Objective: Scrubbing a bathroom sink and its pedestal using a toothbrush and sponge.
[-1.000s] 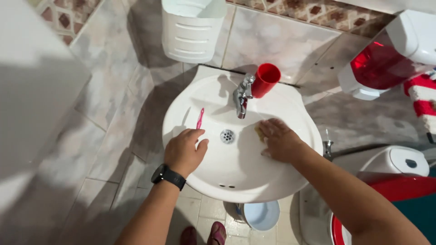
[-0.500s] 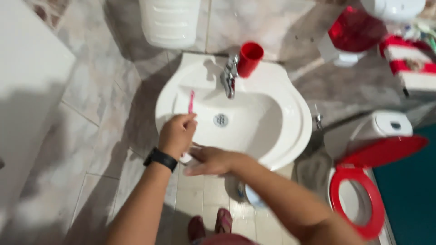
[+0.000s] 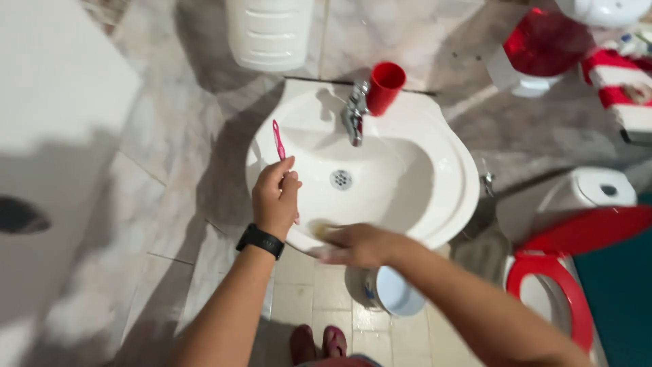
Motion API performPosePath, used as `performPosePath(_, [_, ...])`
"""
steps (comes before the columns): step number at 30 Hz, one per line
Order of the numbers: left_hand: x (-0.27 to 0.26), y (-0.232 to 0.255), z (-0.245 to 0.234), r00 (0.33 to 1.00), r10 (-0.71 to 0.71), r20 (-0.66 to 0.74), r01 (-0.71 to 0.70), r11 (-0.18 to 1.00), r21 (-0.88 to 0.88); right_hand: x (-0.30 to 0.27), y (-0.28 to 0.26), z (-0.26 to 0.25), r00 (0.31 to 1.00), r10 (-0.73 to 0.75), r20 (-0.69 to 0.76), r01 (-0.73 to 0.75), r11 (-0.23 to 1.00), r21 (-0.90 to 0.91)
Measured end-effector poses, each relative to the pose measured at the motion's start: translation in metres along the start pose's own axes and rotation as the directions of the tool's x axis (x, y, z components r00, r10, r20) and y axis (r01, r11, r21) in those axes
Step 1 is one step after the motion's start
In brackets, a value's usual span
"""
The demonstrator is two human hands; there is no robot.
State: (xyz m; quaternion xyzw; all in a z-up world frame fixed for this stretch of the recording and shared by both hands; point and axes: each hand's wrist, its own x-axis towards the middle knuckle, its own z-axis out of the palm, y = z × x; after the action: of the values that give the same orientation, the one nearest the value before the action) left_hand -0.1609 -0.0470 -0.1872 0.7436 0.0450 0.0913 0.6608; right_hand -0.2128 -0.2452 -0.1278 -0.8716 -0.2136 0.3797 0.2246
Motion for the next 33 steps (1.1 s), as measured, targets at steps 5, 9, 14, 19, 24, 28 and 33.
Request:
performPosePath(5, [0.013,-0.004,-0.030,0.984,0.056,-0.170,-0.089,0.978,-0.189,0.113,0.007,0.017,0.948,-0.314,-0.049,0.317,0.930,0.188])
performPosePath(9, [0.014,-0.017,-0.042,0.978,0.024,-0.206,-0.073,0.969,-0.234,0.186,0.017,0.014,0.838,-0.469,-0.279,0.529,0.822,0.209])
performPosePath(14, [0.010,-0.022,-0.023,0.963,0.074,-0.257,-0.115,0.982,-0.147,0.235,0.043,0.013,0.824,-0.375,-0.424,0.394,0.918,-0.046])
performPosePath(19, [0.010,-0.020,-0.002,0.914,0.252,-0.318,-0.234,0.968,0.093,0.224,0.031,0.005,0.686,-0.503,-0.526,0.693,0.672,0.262])
performPosePath(24, [0.009,-0.025,0.001,0.875,0.327,-0.357,-0.286,0.944,0.164,0.195,0.060,-0.019,0.857,-0.349,-0.380,0.206,0.907,-0.368])
performPosePath(28, [0.001,0.004,0.002,0.882,0.389,-0.266,-0.298,0.898,0.324,0.172,0.129,-0.030,0.905,-0.305,-0.296,0.020,0.726,-0.688])
performPosePath(33, [0.000,0.020,-0.001,0.871,0.481,-0.099,-0.366,0.770,0.522,0.160,0.204,-0.038,0.914,-0.108,-0.392,-0.311,0.435,-0.845])
